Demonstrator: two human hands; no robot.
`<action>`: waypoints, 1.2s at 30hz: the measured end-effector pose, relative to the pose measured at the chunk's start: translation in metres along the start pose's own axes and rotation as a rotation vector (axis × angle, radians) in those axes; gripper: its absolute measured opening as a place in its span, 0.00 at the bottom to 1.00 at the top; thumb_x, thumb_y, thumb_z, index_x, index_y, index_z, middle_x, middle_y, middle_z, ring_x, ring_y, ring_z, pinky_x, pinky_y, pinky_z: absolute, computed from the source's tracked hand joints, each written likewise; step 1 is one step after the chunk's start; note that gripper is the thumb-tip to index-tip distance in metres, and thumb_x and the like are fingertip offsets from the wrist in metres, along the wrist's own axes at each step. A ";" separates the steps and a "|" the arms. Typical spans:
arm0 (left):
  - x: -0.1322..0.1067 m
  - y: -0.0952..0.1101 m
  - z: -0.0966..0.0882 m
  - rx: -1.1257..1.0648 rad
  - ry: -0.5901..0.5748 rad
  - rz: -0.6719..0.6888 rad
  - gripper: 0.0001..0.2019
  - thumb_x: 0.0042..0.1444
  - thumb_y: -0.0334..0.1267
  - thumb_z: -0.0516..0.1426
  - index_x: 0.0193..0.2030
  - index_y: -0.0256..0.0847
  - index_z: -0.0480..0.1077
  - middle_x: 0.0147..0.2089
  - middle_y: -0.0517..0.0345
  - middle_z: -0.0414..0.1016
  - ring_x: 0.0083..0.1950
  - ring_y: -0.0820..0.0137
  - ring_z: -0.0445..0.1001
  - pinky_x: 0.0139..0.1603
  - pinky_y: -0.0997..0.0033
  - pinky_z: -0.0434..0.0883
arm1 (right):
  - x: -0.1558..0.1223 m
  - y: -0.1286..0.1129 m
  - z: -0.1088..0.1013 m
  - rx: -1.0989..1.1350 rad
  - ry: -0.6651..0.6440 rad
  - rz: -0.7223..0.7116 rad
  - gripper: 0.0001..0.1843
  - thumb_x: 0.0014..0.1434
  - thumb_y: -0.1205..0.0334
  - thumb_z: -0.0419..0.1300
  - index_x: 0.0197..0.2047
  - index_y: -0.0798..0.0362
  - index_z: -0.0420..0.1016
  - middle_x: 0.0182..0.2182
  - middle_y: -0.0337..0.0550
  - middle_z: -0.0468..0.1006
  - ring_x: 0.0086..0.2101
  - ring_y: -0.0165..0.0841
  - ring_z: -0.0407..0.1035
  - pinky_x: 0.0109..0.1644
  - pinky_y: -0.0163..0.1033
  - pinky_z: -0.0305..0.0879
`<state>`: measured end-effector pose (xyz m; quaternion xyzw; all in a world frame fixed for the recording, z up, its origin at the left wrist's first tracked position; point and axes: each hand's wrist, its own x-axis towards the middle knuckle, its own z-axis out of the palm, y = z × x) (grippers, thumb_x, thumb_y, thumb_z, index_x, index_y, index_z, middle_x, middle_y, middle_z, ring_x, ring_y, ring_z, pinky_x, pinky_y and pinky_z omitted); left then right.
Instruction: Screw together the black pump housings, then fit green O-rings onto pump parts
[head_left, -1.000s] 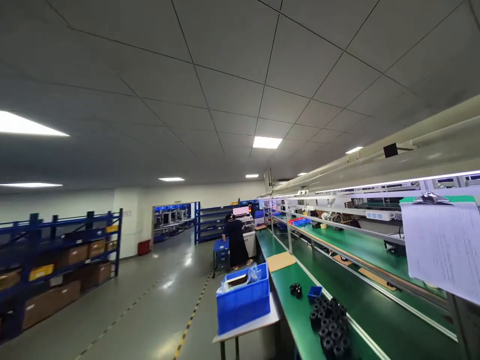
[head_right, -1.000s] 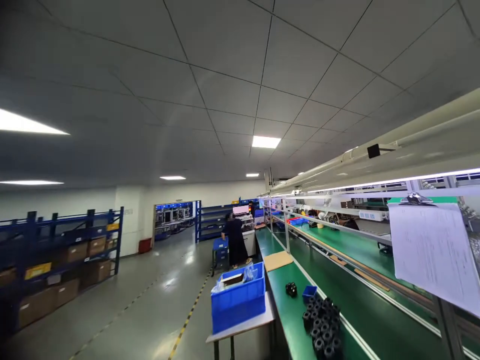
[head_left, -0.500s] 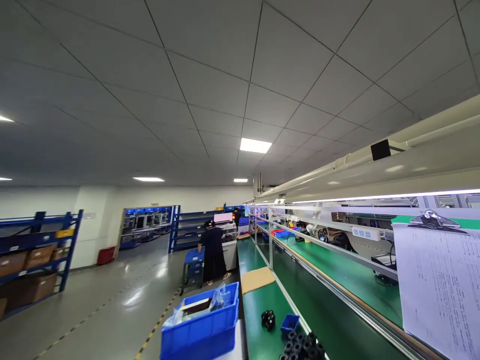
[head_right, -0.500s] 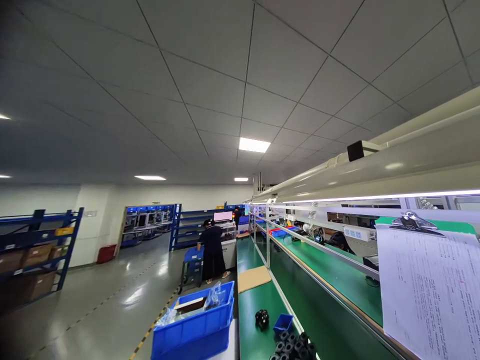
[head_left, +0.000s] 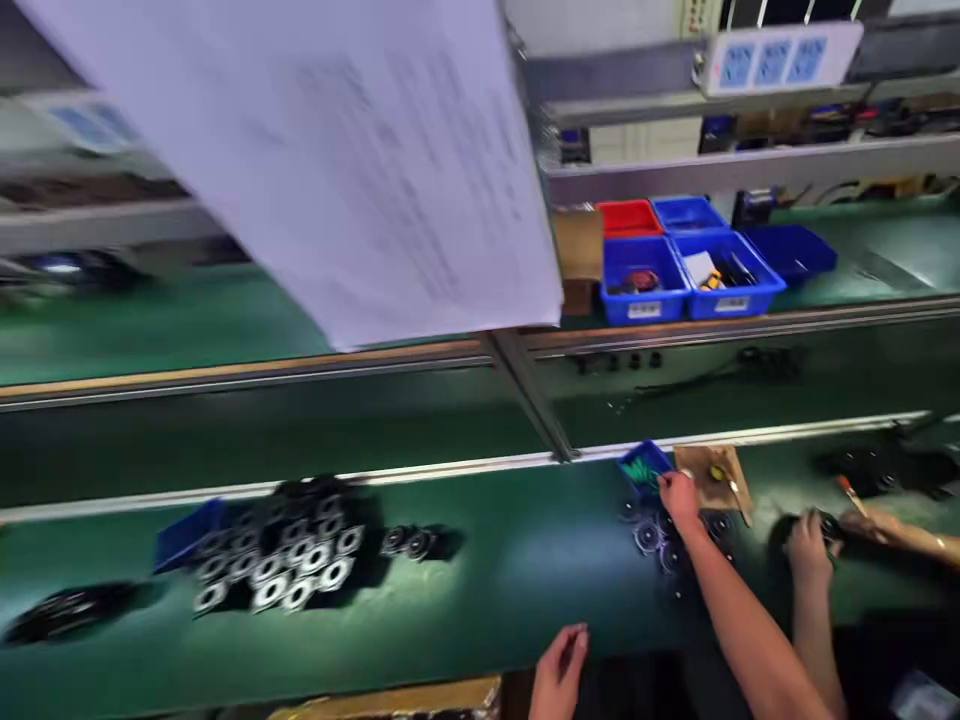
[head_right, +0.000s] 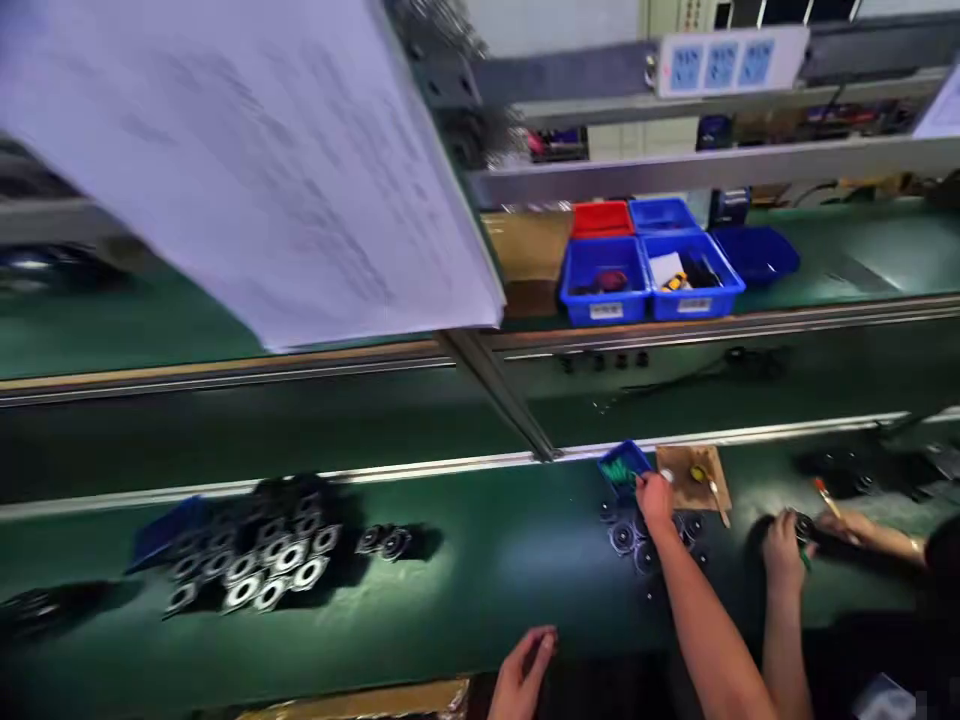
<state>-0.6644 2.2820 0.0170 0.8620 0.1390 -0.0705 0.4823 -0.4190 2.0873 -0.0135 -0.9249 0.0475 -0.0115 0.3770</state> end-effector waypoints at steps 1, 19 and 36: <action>0.014 -0.011 0.024 -0.038 -0.040 0.012 0.33 0.63 0.74 0.47 0.43 0.50 0.81 0.41 0.50 0.84 0.46 0.49 0.85 0.50 0.45 0.84 | 0.000 0.032 0.001 -0.025 -0.021 0.050 0.12 0.74 0.54 0.66 0.51 0.55 0.78 0.46 0.46 0.77 0.43 0.36 0.76 0.48 0.42 0.78; 0.140 -0.007 0.154 -0.121 -0.028 0.563 0.09 0.71 0.36 0.57 0.52 0.46 0.78 0.52 0.49 0.82 0.55 0.60 0.78 0.61 0.50 0.77 | -0.022 0.179 -0.027 0.255 -0.015 0.092 0.31 0.67 0.34 0.58 0.38 0.56 0.82 0.26 0.43 0.76 0.25 0.36 0.68 0.30 0.37 0.61; 0.177 0.039 0.197 0.218 -0.338 0.737 0.16 0.67 0.34 0.63 0.60 0.43 0.75 0.63 0.49 0.79 0.70 0.48 0.68 0.69 0.34 0.68 | -0.055 0.211 -0.064 0.134 0.035 0.114 0.22 0.68 0.40 0.60 0.36 0.50 0.80 0.31 0.48 0.80 0.29 0.43 0.74 0.35 0.44 0.69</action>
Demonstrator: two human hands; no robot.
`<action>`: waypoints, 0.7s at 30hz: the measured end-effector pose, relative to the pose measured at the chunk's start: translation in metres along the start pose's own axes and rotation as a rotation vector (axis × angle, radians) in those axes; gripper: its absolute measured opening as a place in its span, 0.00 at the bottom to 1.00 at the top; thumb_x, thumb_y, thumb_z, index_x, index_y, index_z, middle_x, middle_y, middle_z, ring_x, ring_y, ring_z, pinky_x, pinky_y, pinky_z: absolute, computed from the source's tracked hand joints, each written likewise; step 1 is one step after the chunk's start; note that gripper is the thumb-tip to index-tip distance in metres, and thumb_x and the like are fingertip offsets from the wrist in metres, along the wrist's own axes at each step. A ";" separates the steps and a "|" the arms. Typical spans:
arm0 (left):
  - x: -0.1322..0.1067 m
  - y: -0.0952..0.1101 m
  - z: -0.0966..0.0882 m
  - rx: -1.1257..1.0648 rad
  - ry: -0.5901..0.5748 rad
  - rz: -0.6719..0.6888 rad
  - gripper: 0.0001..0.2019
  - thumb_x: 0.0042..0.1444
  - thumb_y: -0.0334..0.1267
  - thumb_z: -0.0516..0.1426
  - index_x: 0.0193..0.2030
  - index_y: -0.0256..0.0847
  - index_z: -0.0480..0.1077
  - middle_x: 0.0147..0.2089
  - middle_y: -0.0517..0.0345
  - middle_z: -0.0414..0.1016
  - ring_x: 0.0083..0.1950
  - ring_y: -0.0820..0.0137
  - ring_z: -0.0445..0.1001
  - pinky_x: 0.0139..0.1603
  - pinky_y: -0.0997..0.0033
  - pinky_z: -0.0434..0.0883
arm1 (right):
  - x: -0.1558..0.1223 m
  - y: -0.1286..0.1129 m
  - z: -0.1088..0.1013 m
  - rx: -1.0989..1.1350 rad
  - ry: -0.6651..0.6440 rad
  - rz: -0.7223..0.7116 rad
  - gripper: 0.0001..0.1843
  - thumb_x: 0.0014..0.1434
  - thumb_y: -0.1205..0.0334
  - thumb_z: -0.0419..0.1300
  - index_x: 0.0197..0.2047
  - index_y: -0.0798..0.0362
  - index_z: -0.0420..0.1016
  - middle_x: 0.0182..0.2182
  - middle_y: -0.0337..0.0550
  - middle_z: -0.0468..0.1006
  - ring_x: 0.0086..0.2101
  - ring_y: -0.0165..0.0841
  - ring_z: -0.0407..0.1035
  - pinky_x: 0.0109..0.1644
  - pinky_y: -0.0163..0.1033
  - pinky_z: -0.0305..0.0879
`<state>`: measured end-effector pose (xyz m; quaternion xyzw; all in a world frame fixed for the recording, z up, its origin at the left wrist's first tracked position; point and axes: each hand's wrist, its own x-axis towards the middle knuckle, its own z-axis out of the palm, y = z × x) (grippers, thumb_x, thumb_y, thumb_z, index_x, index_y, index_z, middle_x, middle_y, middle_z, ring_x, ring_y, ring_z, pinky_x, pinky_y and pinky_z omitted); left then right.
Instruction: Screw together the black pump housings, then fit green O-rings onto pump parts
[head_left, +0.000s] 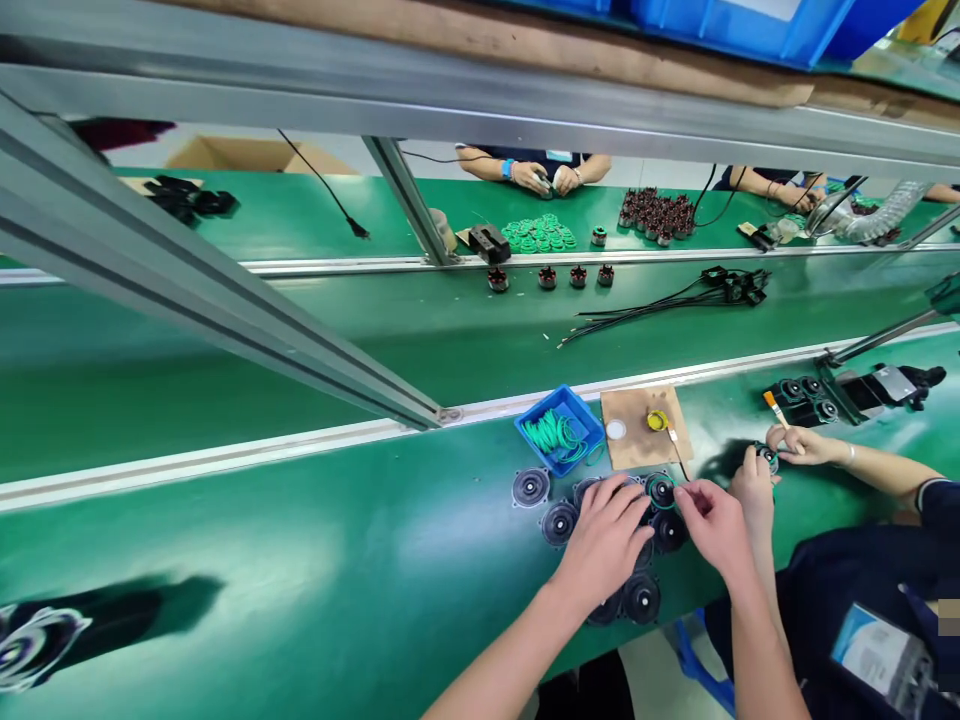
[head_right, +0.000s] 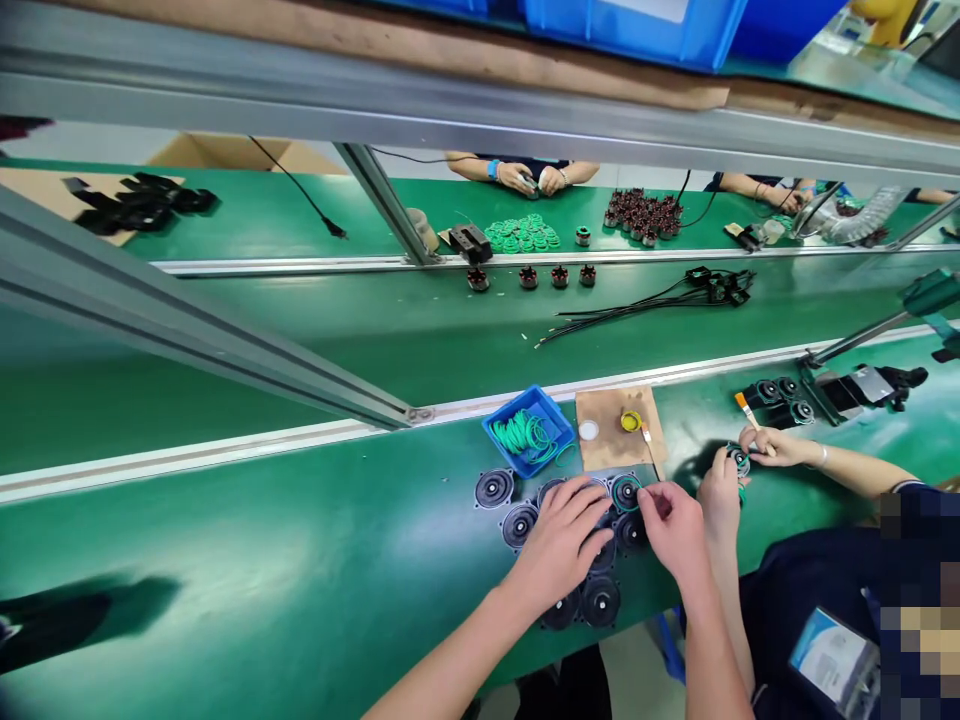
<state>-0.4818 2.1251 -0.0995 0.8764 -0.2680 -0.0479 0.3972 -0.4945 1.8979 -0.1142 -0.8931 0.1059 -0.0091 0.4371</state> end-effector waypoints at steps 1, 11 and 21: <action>0.001 0.001 0.006 0.037 -0.014 0.020 0.17 0.67 0.33 0.62 0.61 0.43 0.74 0.64 0.48 0.78 0.72 0.47 0.67 0.71 0.33 0.66 | 0.004 0.005 0.002 -0.009 -0.007 0.008 0.22 0.68 0.40 0.60 0.36 0.50 0.81 0.31 0.48 0.80 0.30 0.43 0.74 0.35 0.44 0.69; 0.007 0.003 0.030 0.210 -0.080 0.021 0.16 0.73 0.44 0.56 0.64 0.43 0.71 0.72 0.48 0.71 0.81 0.50 0.56 0.79 0.26 0.50 | 0.018 0.026 0.006 -0.076 -0.001 -0.126 0.18 0.73 0.50 0.56 0.50 0.52 0.82 0.42 0.51 0.81 0.39 0.43 0.78 0.45 0.47 0.78; 0.006 0.007 0.026 0.297 -0.122 0.038 0.31 0.70 0.63 0.51 0.67 0.41 0.68 0.76 0.47 0.67 0.82 0.47 0.52 0.81 0.25 0.44 | 0.018 0.050 -0.006 -0.147 -0.120 -0.408 0.18 0.76 0.59 0.56 0.62 0.45 0.82 0.50 0.52 0.79 0.45 0.46 0.78 0.49 0.51 0.82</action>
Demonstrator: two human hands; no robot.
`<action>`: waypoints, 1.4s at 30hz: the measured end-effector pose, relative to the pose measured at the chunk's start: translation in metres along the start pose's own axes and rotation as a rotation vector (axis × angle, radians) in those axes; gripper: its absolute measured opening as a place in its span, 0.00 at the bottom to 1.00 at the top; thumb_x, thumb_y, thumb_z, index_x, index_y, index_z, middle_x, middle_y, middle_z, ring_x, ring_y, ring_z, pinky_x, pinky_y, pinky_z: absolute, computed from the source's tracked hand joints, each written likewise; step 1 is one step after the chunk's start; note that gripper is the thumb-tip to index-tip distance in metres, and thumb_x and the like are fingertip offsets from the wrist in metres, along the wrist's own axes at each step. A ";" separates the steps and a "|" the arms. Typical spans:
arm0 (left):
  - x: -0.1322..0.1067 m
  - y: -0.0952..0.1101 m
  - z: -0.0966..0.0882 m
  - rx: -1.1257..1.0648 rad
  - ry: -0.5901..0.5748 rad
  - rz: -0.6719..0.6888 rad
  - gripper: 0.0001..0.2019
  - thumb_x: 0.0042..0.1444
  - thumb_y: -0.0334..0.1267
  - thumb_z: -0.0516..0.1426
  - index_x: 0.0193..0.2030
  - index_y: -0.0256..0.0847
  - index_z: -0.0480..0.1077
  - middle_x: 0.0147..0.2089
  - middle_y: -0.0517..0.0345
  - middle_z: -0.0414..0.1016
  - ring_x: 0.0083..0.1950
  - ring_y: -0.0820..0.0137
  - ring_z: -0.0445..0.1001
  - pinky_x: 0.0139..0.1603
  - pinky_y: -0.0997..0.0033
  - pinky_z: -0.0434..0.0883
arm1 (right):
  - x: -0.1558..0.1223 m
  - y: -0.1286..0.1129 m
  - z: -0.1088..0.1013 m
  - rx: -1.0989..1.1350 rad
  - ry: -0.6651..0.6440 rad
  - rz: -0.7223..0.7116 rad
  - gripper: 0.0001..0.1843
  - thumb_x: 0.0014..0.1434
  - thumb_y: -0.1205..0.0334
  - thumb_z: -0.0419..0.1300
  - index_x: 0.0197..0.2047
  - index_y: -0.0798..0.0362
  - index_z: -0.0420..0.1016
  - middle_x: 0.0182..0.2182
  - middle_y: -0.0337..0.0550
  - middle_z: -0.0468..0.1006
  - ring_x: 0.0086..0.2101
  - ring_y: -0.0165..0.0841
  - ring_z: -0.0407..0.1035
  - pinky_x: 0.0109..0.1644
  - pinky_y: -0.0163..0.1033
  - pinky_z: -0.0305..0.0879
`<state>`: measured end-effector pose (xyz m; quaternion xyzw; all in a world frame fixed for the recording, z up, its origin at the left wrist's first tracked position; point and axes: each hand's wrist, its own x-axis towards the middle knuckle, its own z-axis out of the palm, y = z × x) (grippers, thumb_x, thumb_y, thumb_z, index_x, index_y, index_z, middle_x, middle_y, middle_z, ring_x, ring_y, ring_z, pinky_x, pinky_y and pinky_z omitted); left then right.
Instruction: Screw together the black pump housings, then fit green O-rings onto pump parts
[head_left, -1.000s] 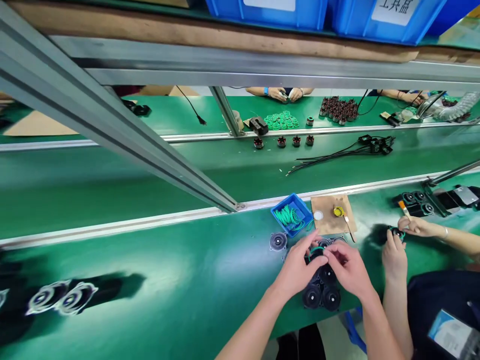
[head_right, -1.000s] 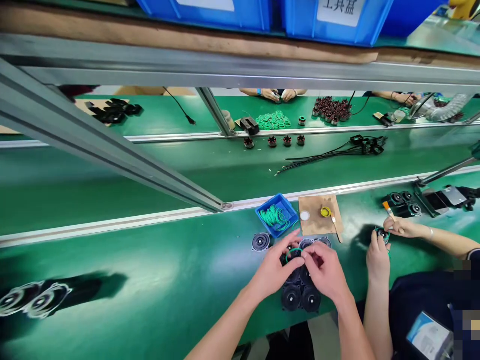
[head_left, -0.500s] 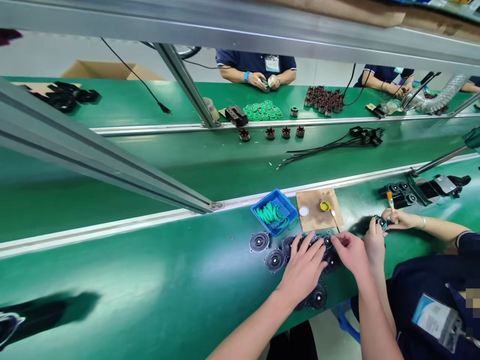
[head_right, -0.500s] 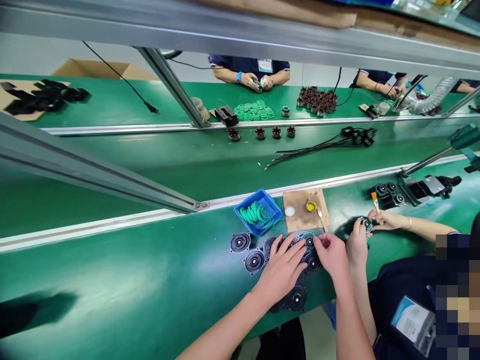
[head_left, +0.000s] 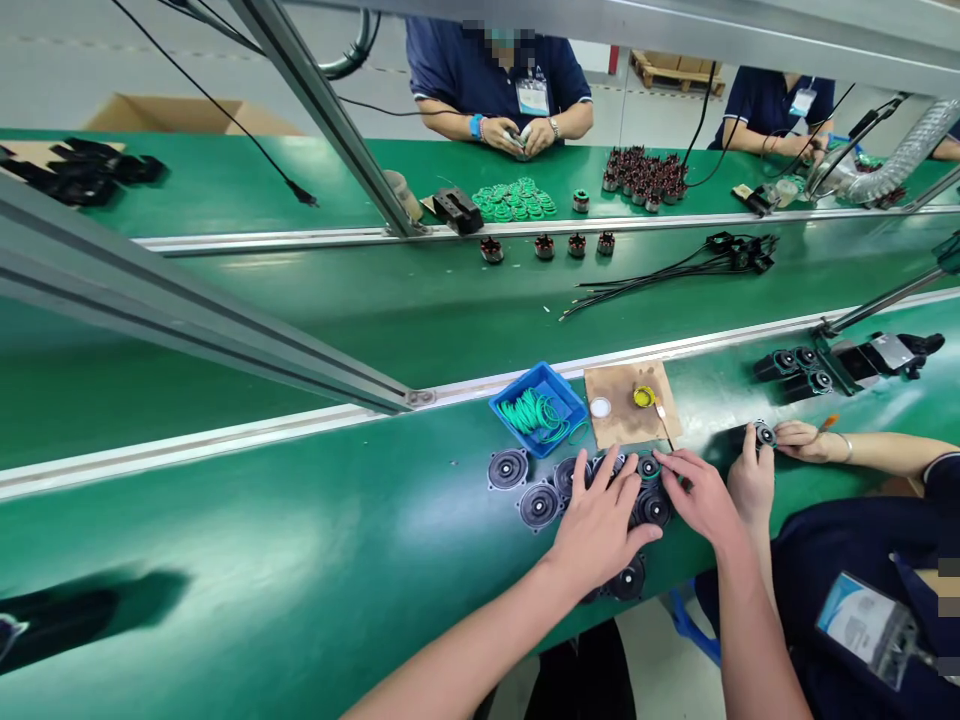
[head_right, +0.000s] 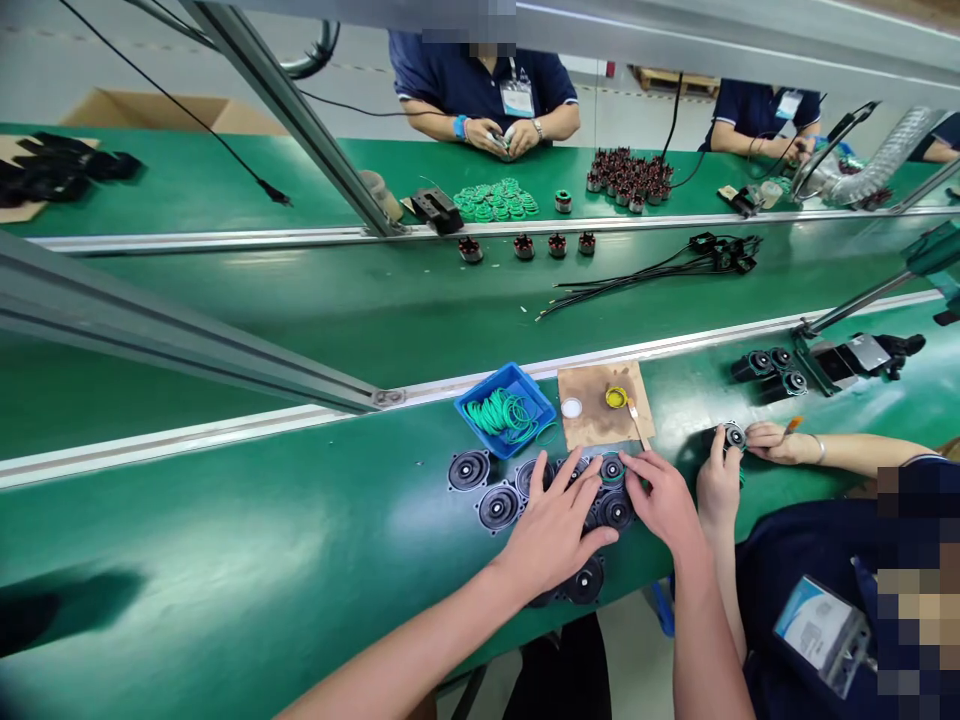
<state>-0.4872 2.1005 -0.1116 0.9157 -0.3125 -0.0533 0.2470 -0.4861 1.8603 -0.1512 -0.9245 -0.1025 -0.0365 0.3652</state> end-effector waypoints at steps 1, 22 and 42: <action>0.000 0.000 0.000 -0.009 -0.006 0.002 0.31 0.70 0.64 0.50 0.67 0.42 0.68 0.76 0.48 0.67 0.81 0.47 0.53 0.81 0.25 0.43 | -0.004 0.000 -0.001 -0.011 0.003 -0.016 0.18 0.76 0.59 0.56 0.62 0.45 0.81 0.50 0.51 0.79 0.46 0.45 0.78 0.50 0.50 0.81; 0.022 -0.039 -0.012 -0.002 -0.106 0.344 0.28 0.73 0.55 0.52 0.70 0.37 0.65 0.74 0.41 0.69 0.79 0.51 0.60 0.81 0.31 0.23 | -0.054 0.014 0.039 -0.248 0.352 -0.463 0.30 0.73 0.77 0.57 0.74 0.49 0.67 0.44 0.53 0.79 0.40 0.41 0.74 0.41 0.46 0.77; 0.043 -0.053 -0.021 -0.063 -0.205 0.484 0.19 0.72 0.41 0.55 0.67 0.43 0.67 0.70 0.46 0.74 0.74 0.56 0.68 0.82 0.36 0.33 | -0.004 -0.010 -0.029 -0.565 -0.353 -0.868 0.18 0.78 0.74 0.49 0.45 0.55 0.80 0.44 0.48 0.79 0.43 0.37 0.69 0.43 0.45 0.66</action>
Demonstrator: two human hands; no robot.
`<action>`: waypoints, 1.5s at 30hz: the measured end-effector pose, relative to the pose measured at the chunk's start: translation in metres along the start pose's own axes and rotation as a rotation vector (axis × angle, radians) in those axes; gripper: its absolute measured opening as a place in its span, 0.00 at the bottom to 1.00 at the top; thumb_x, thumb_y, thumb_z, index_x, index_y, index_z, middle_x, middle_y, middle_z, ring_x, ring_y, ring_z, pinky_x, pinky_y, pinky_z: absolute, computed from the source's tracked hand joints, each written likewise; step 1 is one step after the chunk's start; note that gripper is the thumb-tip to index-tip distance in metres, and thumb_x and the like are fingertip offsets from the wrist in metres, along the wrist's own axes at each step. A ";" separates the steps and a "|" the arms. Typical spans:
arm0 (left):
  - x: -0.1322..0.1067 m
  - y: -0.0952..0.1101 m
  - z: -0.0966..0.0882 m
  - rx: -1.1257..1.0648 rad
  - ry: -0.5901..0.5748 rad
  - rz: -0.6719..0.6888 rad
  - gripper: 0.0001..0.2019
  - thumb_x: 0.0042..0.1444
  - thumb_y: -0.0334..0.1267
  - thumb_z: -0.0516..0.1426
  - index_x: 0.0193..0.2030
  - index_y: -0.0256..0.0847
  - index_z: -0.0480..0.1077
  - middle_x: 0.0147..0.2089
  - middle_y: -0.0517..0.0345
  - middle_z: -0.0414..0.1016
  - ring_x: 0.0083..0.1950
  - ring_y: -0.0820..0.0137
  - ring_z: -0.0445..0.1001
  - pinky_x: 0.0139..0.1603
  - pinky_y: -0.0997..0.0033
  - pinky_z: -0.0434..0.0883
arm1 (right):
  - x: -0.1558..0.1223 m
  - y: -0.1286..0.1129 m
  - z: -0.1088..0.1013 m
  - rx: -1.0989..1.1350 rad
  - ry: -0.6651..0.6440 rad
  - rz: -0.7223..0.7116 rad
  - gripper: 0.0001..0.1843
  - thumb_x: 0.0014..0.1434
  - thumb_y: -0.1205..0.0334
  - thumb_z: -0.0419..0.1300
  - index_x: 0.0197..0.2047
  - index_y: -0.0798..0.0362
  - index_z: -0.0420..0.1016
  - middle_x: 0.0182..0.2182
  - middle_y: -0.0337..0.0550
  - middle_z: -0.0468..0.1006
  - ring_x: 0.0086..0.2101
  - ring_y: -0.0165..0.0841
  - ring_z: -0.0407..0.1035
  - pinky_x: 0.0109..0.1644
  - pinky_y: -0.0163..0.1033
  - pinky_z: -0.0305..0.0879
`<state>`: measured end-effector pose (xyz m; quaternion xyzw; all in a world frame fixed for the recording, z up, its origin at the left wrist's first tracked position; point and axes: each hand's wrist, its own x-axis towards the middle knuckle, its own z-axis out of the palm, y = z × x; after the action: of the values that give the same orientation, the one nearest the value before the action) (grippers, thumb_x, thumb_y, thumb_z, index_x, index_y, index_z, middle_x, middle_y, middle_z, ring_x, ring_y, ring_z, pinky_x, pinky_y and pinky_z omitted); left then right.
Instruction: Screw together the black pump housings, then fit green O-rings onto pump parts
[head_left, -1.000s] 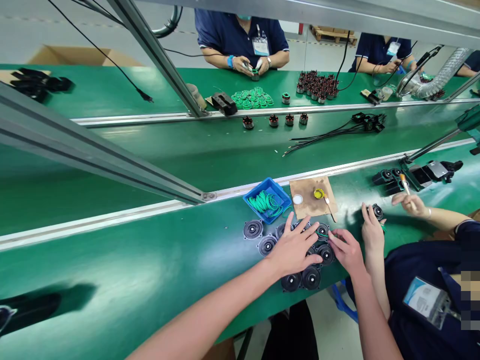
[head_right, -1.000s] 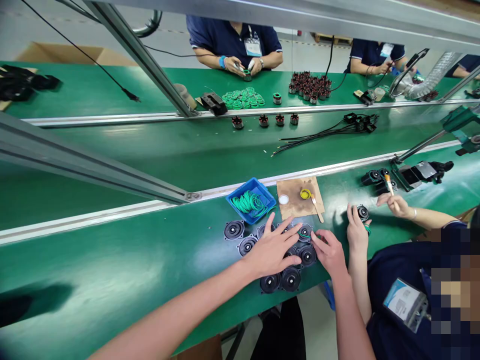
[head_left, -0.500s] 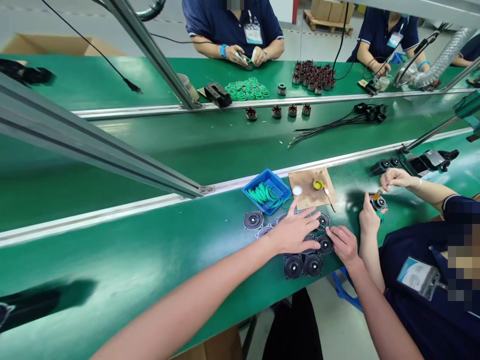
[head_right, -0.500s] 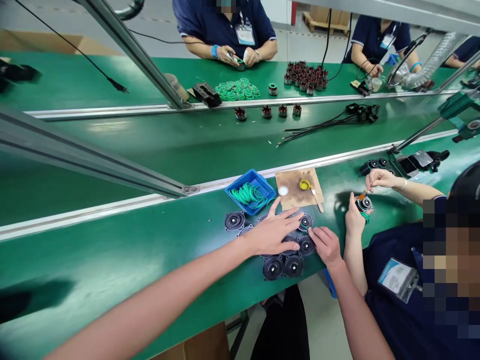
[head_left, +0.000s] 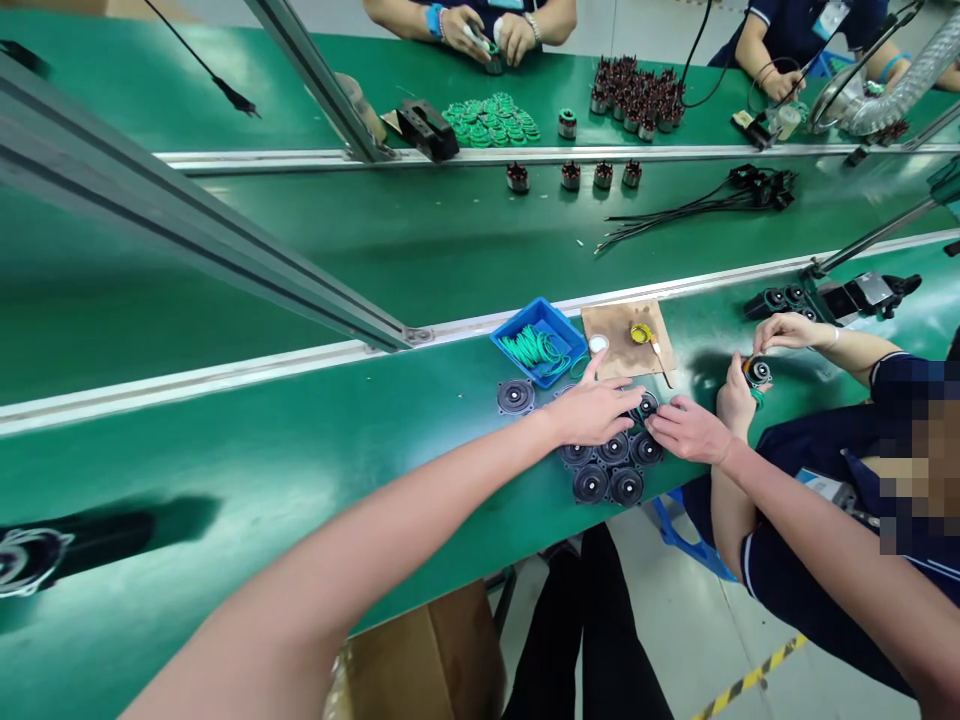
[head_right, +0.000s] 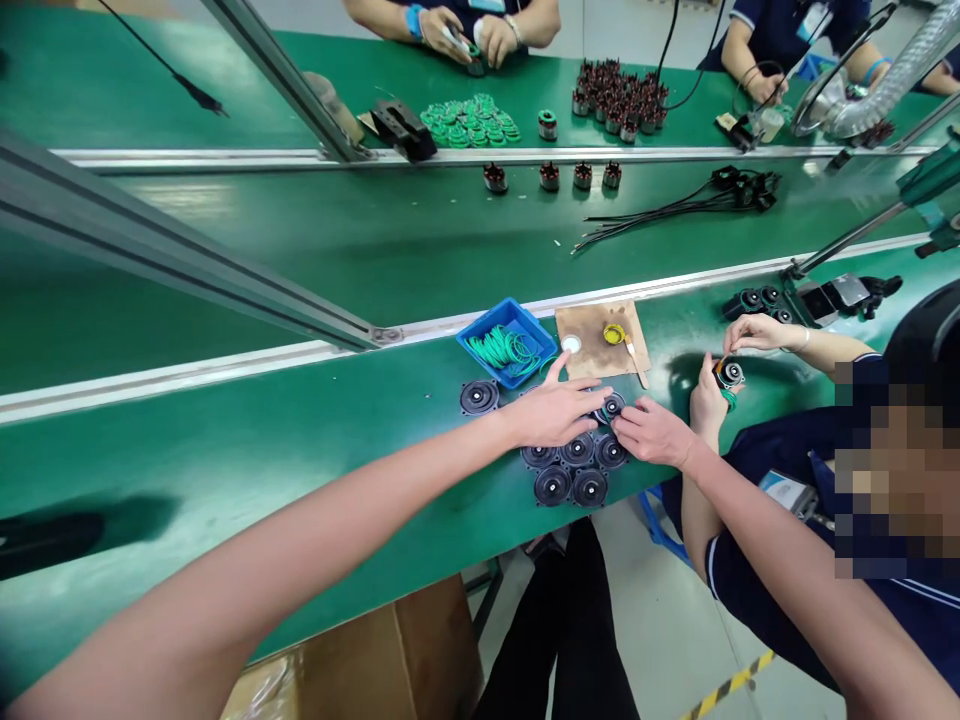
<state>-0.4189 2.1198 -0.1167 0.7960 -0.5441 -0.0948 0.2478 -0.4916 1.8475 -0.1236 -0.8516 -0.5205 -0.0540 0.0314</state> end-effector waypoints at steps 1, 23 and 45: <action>0.000 -0.001 0.001 -0.004 0.010 0.006 0.18 0.72 0.40 0.55 0.66 0.43 0.68 0.70 0.47 0.75 0.73 0.56 0.69 0.82 0.36 0.34 | 0.002 0.003 -0.002 0.000 -0.016 -0.019 0.17 0.78 0.74 0.50 0.47 0.55 0.80 0.44 0.48 0.78 0.44 0.38 0.69 0.44 0.46 0.65; -0.005 -0.007 0.005 0.015 0.106 -0.056 0.18 0.70 0.45 0.60 0.61 0.37 0.70 0.62 0.38 0.80 0.65 0.55 0.78 0.82 0.35 0.35 | -0.010 -0.047 0.046 0.096 0.365 0.467 0.30 0.74 0.73 0.60 0.75 0.47 0.65 0.50 0.53 0.77 0.54 0.46 0.74 0.57 0.55 0.80; -0.008 -0.026 -0.009 -0.051 -0.006 0.059 0.18 0.68 0.43 0.61 0.61 0.41 0.68 0.67 0.42 0.77 0.70 0.55 0.74 0.82 0.38 0.28 | 0.011 -0.022 0.035 0.056 0.016 0.323 0.27 0.78 0.71 0.49 0.76 0.51 0.65 0.44 0.52 0.77 0.50 0.46 0.70 0.54 0.52 0.69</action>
<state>-0.3964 2.1368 -0.1226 0.7726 -0.5656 -0.1036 0.2692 -0.5044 1.8707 -0.1575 -0.9225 -0.3779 -0.0406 0.0673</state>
